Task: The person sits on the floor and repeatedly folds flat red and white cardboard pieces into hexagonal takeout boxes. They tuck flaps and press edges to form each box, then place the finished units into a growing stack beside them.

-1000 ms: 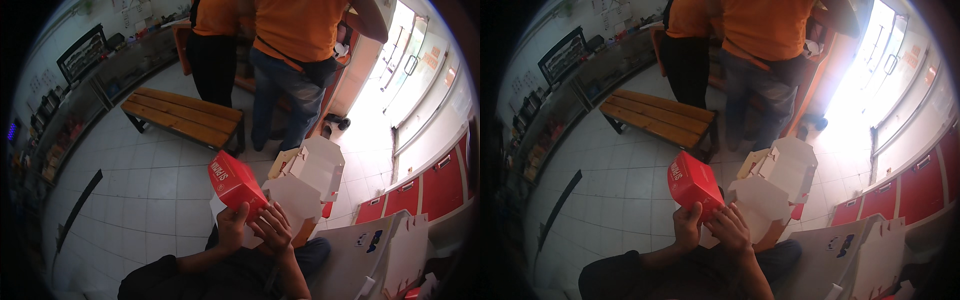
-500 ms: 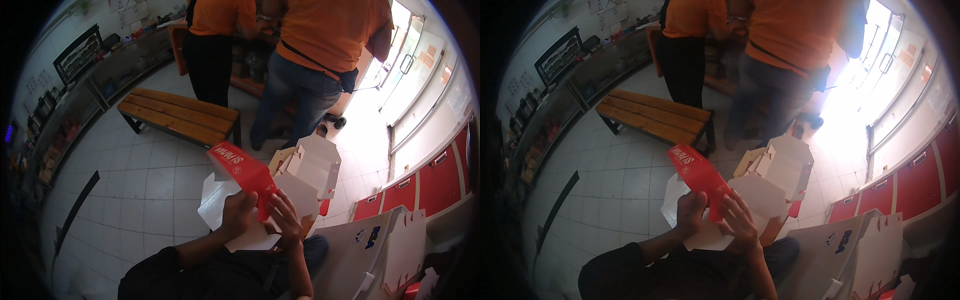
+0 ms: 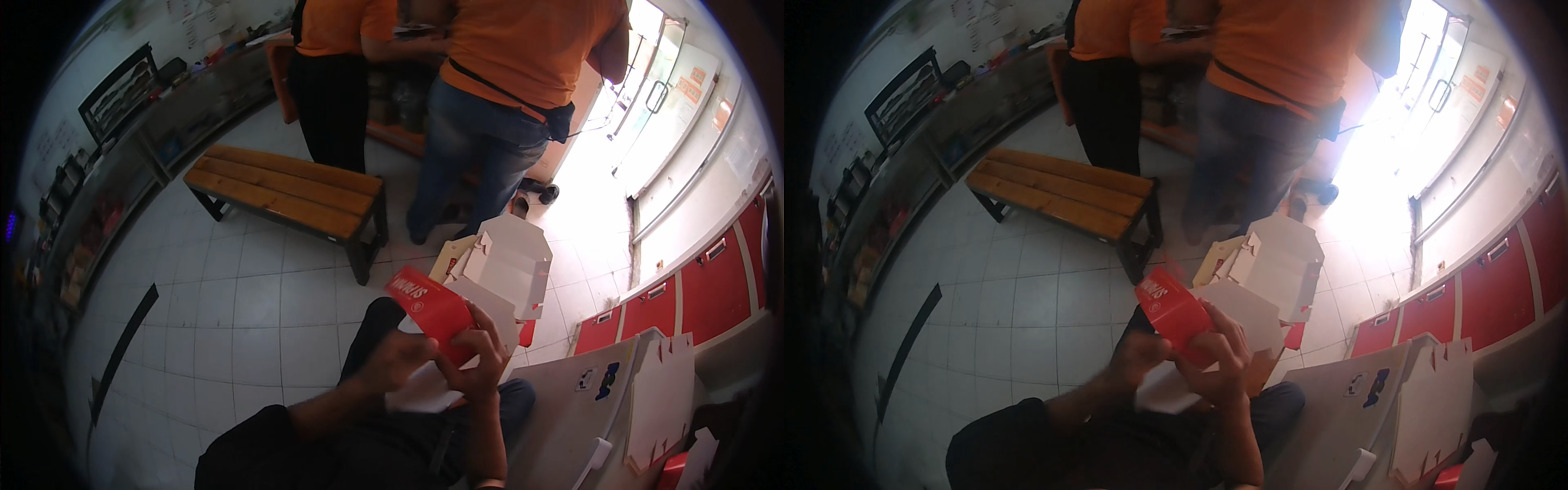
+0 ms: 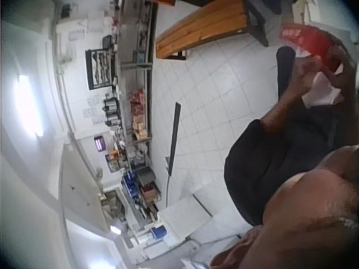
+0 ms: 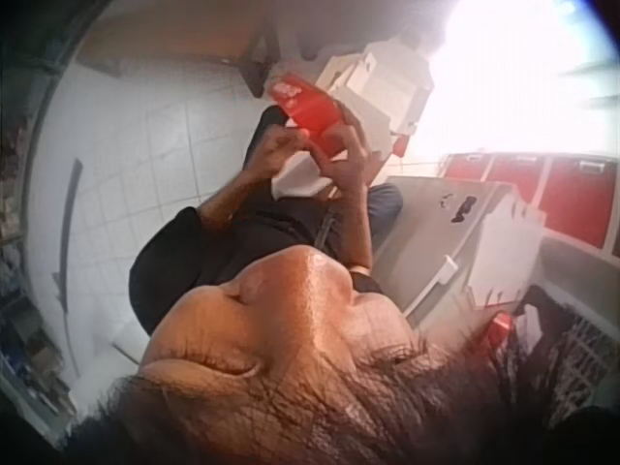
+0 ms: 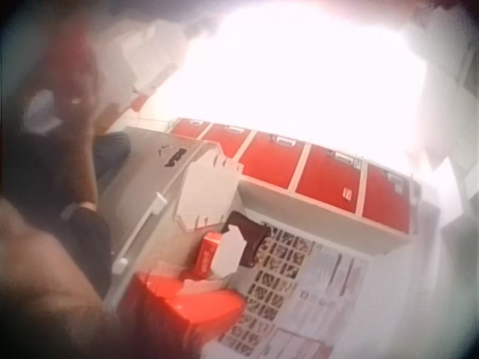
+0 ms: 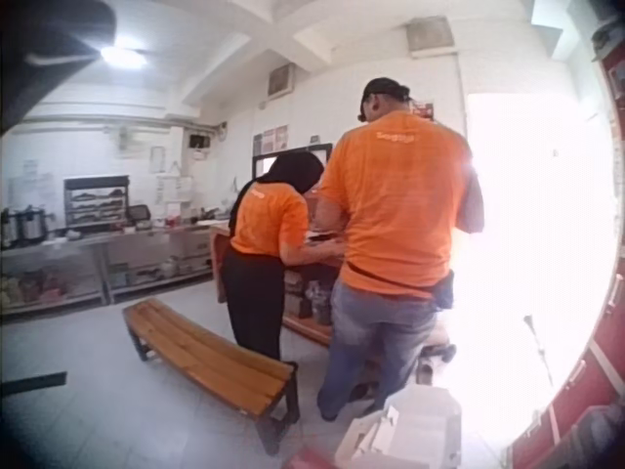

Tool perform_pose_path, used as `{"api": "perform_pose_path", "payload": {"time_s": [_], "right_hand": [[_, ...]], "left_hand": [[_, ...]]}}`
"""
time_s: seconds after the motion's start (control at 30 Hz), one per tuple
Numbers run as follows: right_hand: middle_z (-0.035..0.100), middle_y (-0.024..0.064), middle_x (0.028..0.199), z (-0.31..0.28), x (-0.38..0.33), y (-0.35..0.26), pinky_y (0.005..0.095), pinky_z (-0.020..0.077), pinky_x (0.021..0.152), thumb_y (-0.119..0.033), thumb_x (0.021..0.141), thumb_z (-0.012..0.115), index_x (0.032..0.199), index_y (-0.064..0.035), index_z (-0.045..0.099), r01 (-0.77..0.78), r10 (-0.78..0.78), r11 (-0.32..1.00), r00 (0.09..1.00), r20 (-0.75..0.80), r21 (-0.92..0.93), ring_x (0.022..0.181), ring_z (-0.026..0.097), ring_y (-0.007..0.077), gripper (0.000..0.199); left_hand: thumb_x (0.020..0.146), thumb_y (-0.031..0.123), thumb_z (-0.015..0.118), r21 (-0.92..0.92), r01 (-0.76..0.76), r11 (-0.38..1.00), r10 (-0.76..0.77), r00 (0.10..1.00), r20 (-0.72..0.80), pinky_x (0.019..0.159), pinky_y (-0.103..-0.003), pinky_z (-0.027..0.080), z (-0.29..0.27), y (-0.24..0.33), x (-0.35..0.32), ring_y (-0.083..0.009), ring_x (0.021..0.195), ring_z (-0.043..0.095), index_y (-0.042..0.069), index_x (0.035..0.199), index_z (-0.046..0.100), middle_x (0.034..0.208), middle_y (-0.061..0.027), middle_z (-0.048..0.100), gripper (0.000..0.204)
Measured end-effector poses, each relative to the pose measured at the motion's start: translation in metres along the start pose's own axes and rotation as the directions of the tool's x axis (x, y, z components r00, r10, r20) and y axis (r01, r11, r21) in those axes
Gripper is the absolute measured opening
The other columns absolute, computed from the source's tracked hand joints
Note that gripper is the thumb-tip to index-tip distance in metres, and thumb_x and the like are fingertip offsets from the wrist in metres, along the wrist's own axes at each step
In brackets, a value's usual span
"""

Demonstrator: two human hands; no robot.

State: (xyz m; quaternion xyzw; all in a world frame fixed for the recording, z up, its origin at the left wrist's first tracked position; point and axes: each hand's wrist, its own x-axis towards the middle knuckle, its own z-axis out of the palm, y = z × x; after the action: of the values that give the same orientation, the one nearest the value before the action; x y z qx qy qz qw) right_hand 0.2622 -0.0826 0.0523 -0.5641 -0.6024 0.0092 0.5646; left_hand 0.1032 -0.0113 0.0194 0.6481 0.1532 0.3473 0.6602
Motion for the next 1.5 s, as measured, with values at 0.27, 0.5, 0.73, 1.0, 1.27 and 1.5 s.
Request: {"api": "perform_pose_path", "payload": {"time_s": [0.27, 0.5, 0.73, 1.0, 1.27, 1.5], "right_hand": [[0.066, 0.0207, 0.114, -0.051, 0.003, 0.019, 0.0388, 0.0509, 0.093, -0.02, 0.063, 0.087, 0.094, -0.0025, 0.06, -0.392, 0.149, 0.766, 0.879, 0.452, 0.51, 0.105, 0.065, 0.0278, 0.045], [0.059, 0.0195, 0.126, -0.029, -0.025, 0.02, 0.0366, 0.0427, 0.101, -0.055, 0.095, 0.043, 0.11, -0.0012, 0.056, -0.404, 0.423, 0.22, 0.86, 0.286, 0.888, 0.121, 0.055, 0.0269, 0.057], [0.055, 0.0113, 0.126, -0.026, -0.096, 0.024, 0.0345, 0.0436, 0.098, -0.025, 0.102, 0.054, 0.14, -0.0013, 0.039, -0.558, 0.637, 0.756, 0.748, -0.186, 0.343, 0.116, 0.053, 0.0177, 0.047], [0.063, 0.0065, 0.106, -0.017, -0.049, 0.049, 0.0245, 0.0483, 0.08, -0.021, 0.101, 0.056, 0.126, 0.0, 0.048, -0.514, 0.565, 0.825, 0.739, -0.367, 0.234, 0.088, 0.06, 0.0105, 0.034], [0.063, 0.0017, 0.089, -0.043, -0.037, 0.03, 0.019, 0.0443, 0.069, -0.019, 0.1, 0.058, 0.103, 0.0004, 0.06, -0.49, 0.54, 0.841, 0.734, -0.412, 0.23, 0.078, 0.056, 0.0037, 0.019], [0.06, -0.0035, 0.069, -0.043, -0.017, 0.019, 0.0166, 0.0324, 0.053, -0.02, 0.099, 0.06, 0.1, -0.0006, 0.062, -0.523, 0.589, 0.808, 0.718, -0.371, 0.272, 0.06, 0.044, -0.002, 0.02]], "left_hand": [[0.093, 0.045, 0.064, 0.161, -0.105, 0.981, 0.005, 0.851, 0.526, 0.089, -0.038, 0.052, -0.047, 0.033, 0.027, -0.0225, 0.098, 0.067, -0.001, 0.132, 0.051, 0.108, -0.013, 0.067, 0.062], [0.082, 0.028, 0.079, -0.401, 0.692, 0.601, -0.329, 0.671, 0.665, 0.095, -0.038, 0.049, -0.051, -0.088, -0.051, -0.0207, 0.107, 0.062, 0.002, 0.132, 0.05, 0.113, -0.0106, 0.065, 0.064], [0.079, 0.017, 0.08, -0.078, 0.331, 0.94, -0.244, 0.815, 0.526, 0.097, -0.035, 0.047, -0.045, -0.052, -0.005, -0.0207, 0.107, 0.062, 0.002, 0.13, 0.052, 0.114, -0.0077, 0.065, 0.06], [0.072, 0.012, 0.083, -0.595, 0.509, 0.621, -0.245, 0.848, 0.47, 0.093, -0.035, 0.05, -0.045, -0.088, -0.029, -0.0192, 0.106, 0.062, 0.001, 0.127, 0.055, 0.114, -0.0077, 0.066, 0.062], [0.07, 0.014, 0.086, -0.398, 0.512, 0.761, -0.296, 0.821, 0.488, 0.094, -0.037, 0.05, -0.08, -0.094, -0.027, -0.0198, 0.108, 0.061, 0.001, 0.128, 0.055, 0.118, -0.0088, 0.065, 0.067], [0.069, 0.016, 0.085, -0.506, 0.492, 0.708, -0.286, 0.855, 0.432, 0.096, -0.038, 0.048, -0.049, -0.091, -0.025, -0.0216, 0.111, 0.059, 0.002, 0.129, 0.053, 0.121, -0.0098, 0.063, 0.069]]}}
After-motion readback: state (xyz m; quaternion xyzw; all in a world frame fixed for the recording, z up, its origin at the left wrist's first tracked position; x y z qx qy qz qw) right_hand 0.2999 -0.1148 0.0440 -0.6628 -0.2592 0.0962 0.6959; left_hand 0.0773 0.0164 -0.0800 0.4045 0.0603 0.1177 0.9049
